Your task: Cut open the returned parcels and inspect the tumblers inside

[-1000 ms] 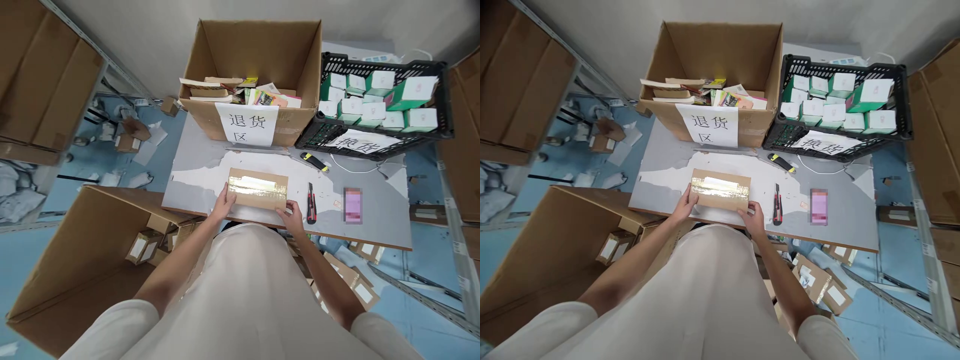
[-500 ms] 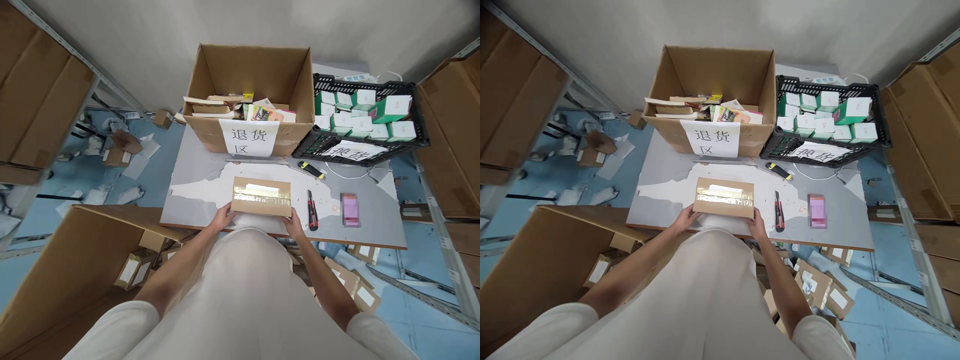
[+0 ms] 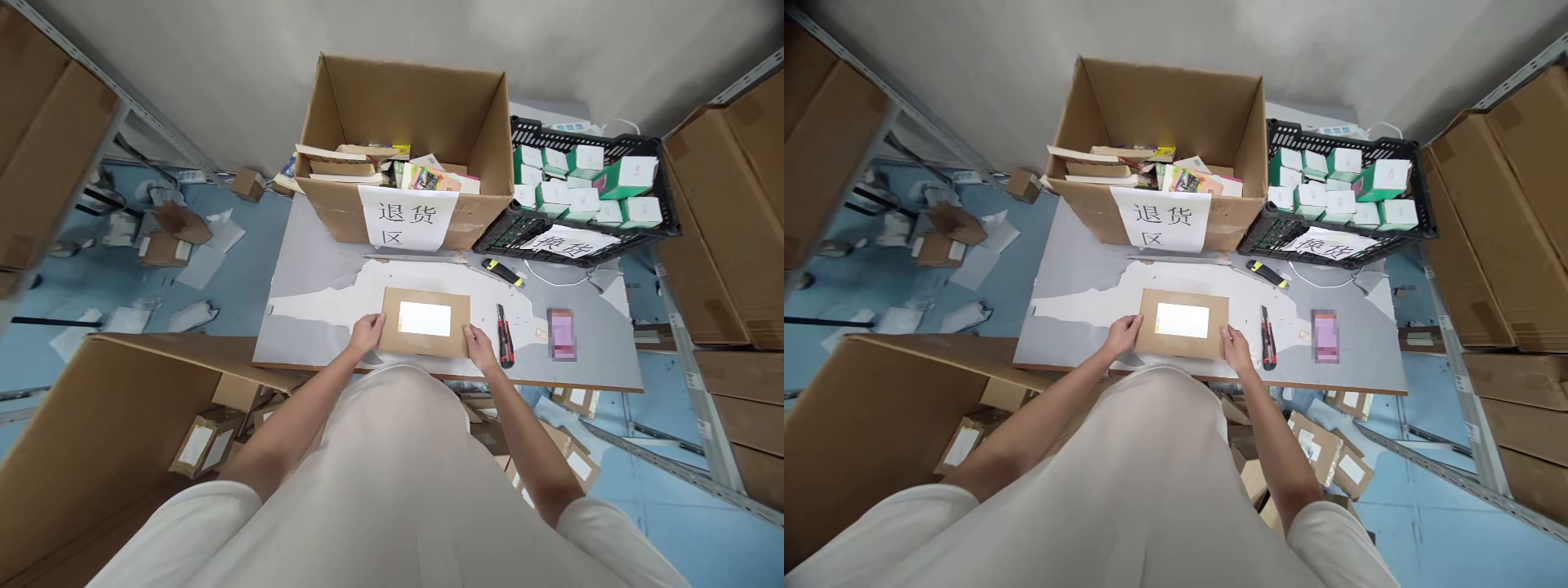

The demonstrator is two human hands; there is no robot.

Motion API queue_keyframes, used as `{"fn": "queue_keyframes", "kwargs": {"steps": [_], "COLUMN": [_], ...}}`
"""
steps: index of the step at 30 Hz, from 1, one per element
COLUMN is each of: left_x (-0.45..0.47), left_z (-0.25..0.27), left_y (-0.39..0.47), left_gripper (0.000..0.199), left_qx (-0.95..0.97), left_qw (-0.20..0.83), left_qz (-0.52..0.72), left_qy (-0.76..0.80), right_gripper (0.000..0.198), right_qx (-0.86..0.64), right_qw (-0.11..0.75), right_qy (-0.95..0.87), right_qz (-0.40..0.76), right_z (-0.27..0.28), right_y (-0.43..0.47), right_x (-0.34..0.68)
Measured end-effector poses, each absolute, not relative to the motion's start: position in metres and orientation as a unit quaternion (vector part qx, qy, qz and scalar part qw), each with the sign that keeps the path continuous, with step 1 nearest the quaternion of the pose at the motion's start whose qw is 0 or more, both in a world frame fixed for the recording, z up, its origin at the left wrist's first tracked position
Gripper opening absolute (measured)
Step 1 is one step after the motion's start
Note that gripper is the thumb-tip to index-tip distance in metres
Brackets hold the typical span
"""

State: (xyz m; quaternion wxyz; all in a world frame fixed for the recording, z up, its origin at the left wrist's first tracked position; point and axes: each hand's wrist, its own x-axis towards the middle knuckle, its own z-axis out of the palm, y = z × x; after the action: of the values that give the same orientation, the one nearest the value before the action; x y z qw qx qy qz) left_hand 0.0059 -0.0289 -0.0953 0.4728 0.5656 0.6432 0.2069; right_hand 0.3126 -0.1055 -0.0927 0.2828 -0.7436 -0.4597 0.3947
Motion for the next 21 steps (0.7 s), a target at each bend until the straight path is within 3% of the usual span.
{"fn": "queue_keyframes", "kwargs": {"steps": [8,13,21], "left_x": [-0.019,-0.025,-0.017], "left_z": [-0.111,-0.114,-0.094], "left_y": [-0.052,-0.08,-0.083], "left_gripper": [0.049,0.064,0.054], "left_qx": [0.507,0.54,0.575], "left_qw": [0.542,0.583,0.553], "left_qz": [0.221,0.205,0.227], "left_qy": [0.633,0.571,0.559], "right_gripper": [0.061,0.068,0.043], "right_qx": [-0.726,-0.707,-0.683], "right_qw": [0.327,0.286,0.317], "right_qy": [-0.373,-0.41,-0.443], "right_qz": [0.476,0.501,0.486], "right_z": [-0.115,-0.122,-0.101], "right_y": [-0.139,-0.159,-0.149], "right_x": [0.335,0.327,0.309]}}
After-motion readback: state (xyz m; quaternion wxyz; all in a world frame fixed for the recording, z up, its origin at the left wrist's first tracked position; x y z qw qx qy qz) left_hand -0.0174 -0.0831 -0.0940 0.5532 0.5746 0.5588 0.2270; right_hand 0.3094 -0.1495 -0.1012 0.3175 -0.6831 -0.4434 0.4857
